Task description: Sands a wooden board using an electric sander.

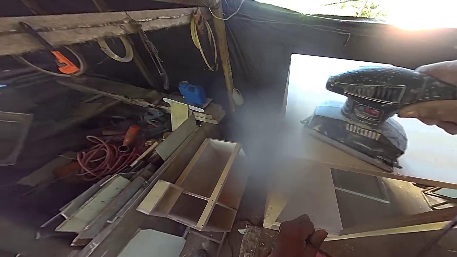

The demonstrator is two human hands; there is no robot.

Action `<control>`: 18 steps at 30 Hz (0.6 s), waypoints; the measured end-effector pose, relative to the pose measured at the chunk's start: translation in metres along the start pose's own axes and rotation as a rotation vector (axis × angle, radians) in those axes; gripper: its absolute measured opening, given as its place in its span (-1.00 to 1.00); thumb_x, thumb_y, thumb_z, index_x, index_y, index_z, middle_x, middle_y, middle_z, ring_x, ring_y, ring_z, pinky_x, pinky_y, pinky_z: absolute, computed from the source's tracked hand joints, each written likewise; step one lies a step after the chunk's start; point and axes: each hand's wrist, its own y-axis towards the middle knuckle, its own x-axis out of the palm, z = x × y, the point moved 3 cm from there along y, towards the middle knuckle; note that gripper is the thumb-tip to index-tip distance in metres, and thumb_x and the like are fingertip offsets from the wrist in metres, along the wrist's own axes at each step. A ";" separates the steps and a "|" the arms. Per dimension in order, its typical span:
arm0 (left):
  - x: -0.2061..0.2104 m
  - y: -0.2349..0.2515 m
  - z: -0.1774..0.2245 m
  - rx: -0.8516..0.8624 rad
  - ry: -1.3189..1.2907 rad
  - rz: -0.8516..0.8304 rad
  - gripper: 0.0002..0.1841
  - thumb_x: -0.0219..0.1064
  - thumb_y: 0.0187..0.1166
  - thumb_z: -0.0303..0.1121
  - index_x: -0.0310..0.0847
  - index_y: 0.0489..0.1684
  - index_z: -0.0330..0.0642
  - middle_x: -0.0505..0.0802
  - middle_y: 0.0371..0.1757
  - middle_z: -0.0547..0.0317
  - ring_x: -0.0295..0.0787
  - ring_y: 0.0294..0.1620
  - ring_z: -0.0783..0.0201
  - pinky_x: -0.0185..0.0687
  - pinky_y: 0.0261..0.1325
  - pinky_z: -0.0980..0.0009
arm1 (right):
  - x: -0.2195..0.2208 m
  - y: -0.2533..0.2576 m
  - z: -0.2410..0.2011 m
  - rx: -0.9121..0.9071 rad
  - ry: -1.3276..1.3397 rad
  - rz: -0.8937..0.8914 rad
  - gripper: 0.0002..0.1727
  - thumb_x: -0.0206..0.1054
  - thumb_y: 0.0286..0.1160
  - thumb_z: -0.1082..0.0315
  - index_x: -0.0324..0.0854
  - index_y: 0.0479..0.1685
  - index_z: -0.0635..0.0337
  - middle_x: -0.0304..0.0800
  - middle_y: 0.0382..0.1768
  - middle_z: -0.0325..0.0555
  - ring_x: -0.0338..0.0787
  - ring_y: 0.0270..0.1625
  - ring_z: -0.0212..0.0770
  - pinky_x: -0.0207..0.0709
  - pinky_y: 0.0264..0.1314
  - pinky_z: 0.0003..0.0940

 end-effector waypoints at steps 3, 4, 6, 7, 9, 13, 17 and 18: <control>-0.008 -0.005 0.003 -0.032 0.018 0.018 -0.42 0.14 0.79 0.02 0.42 -0.74 -0.16 0.55 -0.53 0.11 0.51 -0.58 0.23 0.45 -0.56 0.29 | 0.007 0.032 -0.042 -0.187 -0.063 -0.098 -0.69 0.45 0.51 -0.03 0.53 -0.23 -0.03 0.68 -0.71 -0.26 0.67 -0.79 -0.29 0.61 -0.82 -0.32; -0.009 -0.006 0.004 -0.034 0.026 0.036 -0.41 0.14 0.79 0.02 0.43 -0.74 -0.16 0.56 -0.53 0.12 0.52 -0.58 0.25 0.46 -0.57 0.30 | 0.012 0.042 -0.061 -0.242 -0.088 -0.120 -0.64 0.44 0.47 -0.13 0.55 -0.25 -0.07 0.67 -0.72 -0.32 0.65 -0.80 -0.36 0.62 -0.82 -0.35; -0.009 -0.007 0.006 -0.036 0.052 0.071 -0.43 0.14 0.78 0.02 0.47 -0.73 -0.15 0.59 -0.53 0.14 0.55 -0.57 0.27 0.50 -0.57 0.32 | 0.021 0.049 -0.105 -0.320 -0.101 -0.135 -0.67 0.44 0.47 -0.08 0.59 -0.31 -0.05 0.60 -0.77 -0.35 0.57 -0.83 -0.39 0.51 -0.84 -0.35; -0.008 -0.007 0.007 -0.045 0.070 0.064 -0.45 0.15 0.77 0.02 0.50 -0.70 -0.14 0.61 -0.52 0.15 0.57 -0.55 0.29 0.54 -0.55 0.32 | 0.024 0.049 -0.122 -0.329 -0.118 -0.136 -0.70 0.44 0.46 -0.06 0.58 -0.31 -0.07 0.56 -0.77 -0.37 0.53 -0.82 -0.40 0.46 -0.84 -0.35; -0.008 -0.003 0.010 -0.079 0.091 -0.023 -0.53 0.26 0.70 0.02 0.60 -0.58 -0.13 0.67 -0.43 0.15 0.64 -0.44 0.28 0.63 -0.42 0.28 | 0.026 0.049 -0.139 -0.347 -0.103 -0.161 -0.73 0.47 0.48 0.03 0.58 -0.23 -0.02 0.47 -0.72 -0.37 0.45 -0.79 -0.41 0.35 -0.82 -0.38; -0.029 0.004 0.044 -0.104 0.073 -0.422 -0.45 0.57 0.40 -0.01 0.75 0.28 -0.16 0.79 0.36 -0.03 0.72 0.38 0.02 0.62 0.42 -0.07 | 0.014 0.060 -0.079 -0.539 -0.041 -0.200 -0.63 0.59 0.09 0.07 0.58 -0.15 -0.11 0.49 -0.62 -0.49 0.42 -0.69 -0.59 0.29 -0.81 -0.54; -0.108 0.042 0.109 0.203 0.075 -0.098 -0.75 0.37 0.64 -0.13 0.79 0.05 -0.06 0.84 0.25 0.13 0.74 0.34 0.24 0.69 0.39 0.20 | -0.010 -0.012 -0.019 0.012 -0.157 -0.078 -0.73 0.42 0.54 -0.01 0.54 -0.32 -0.08 0.47 -0.79 -0.37 0.45 -0.84 -0.39 0.37 -0.86 -0.34; -0.125 0.062 0.121 0.259 0.198 0.011 -0.73 0.27 0.72 -0.10 0.72 0.14 -0.01 0.76 0.36 0.16 0.65 0.45 0.25 0.61 0.48 0.24 | -0.016 -0.025 0.002 0.073 -0.127 -0.067 -0.72 0.41 0.57 -0.01 0.54 -0.27 -0.05 0.53 -0.78 -0.33 0.51 -0.85 -0.37 0.47 -0.87 -0.32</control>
